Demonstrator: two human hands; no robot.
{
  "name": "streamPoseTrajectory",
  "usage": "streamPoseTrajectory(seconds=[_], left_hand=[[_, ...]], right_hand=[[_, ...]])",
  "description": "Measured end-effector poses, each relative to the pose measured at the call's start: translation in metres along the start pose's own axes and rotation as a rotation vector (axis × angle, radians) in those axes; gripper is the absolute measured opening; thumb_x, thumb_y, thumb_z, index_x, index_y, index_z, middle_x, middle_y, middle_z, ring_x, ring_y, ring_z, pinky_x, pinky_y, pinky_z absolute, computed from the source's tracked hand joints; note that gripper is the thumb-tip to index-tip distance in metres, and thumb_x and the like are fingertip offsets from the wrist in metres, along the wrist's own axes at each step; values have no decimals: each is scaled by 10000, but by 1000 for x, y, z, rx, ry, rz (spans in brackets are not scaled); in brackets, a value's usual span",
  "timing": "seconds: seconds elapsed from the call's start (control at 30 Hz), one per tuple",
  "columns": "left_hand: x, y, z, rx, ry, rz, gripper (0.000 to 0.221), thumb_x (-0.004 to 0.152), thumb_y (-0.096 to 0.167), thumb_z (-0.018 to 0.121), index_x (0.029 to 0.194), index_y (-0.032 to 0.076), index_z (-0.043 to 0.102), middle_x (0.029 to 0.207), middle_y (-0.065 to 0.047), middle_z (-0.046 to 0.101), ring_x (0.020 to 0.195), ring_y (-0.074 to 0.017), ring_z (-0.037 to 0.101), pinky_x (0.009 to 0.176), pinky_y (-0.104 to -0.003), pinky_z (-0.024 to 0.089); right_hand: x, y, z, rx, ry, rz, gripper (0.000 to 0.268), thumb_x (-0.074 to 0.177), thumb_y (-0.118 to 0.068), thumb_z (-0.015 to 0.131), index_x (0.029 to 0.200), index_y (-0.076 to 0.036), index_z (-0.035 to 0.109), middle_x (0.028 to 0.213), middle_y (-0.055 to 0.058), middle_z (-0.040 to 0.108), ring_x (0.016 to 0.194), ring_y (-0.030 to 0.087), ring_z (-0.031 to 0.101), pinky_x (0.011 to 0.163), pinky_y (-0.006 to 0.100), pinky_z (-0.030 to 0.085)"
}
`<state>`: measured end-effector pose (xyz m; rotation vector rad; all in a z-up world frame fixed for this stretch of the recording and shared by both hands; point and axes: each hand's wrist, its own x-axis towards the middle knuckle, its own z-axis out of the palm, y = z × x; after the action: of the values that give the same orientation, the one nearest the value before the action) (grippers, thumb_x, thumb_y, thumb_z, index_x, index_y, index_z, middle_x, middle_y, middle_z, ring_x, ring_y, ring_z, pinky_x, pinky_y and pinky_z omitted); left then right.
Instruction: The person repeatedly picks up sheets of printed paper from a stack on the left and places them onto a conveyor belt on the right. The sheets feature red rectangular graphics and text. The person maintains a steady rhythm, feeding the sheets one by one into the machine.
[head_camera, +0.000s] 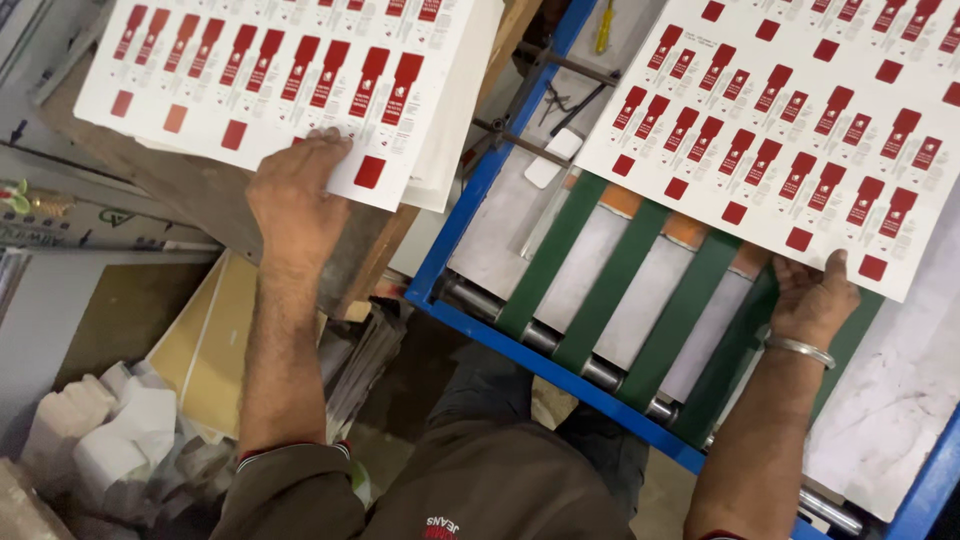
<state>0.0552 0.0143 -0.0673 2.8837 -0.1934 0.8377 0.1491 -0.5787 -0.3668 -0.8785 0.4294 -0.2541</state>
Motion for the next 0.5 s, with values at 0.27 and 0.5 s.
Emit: streamPoseTrajectory(seconds=[0.27,0.5], left_hand=[[3,-30,-26,1,-214,123,576,761,101,810,1329,69,717,1356,-143,691,1203,-321,648,1033,-448,503],[0,-22,-15,-154,-9,-111,412,964,8,701,1362,111,719,1364,-96,700,1249,-295,659,1107,-420,533]], right_hand=[[-96,36,1,-8,66,89,296,1121,-183,593,1297,30,486,1127,201,688,989,353,732,870,474,672],[-213,23,159,-199,-383,199,436,1077,-218,548,1396,76,503,1315,234,637,1142,339,693,978,430,612]])
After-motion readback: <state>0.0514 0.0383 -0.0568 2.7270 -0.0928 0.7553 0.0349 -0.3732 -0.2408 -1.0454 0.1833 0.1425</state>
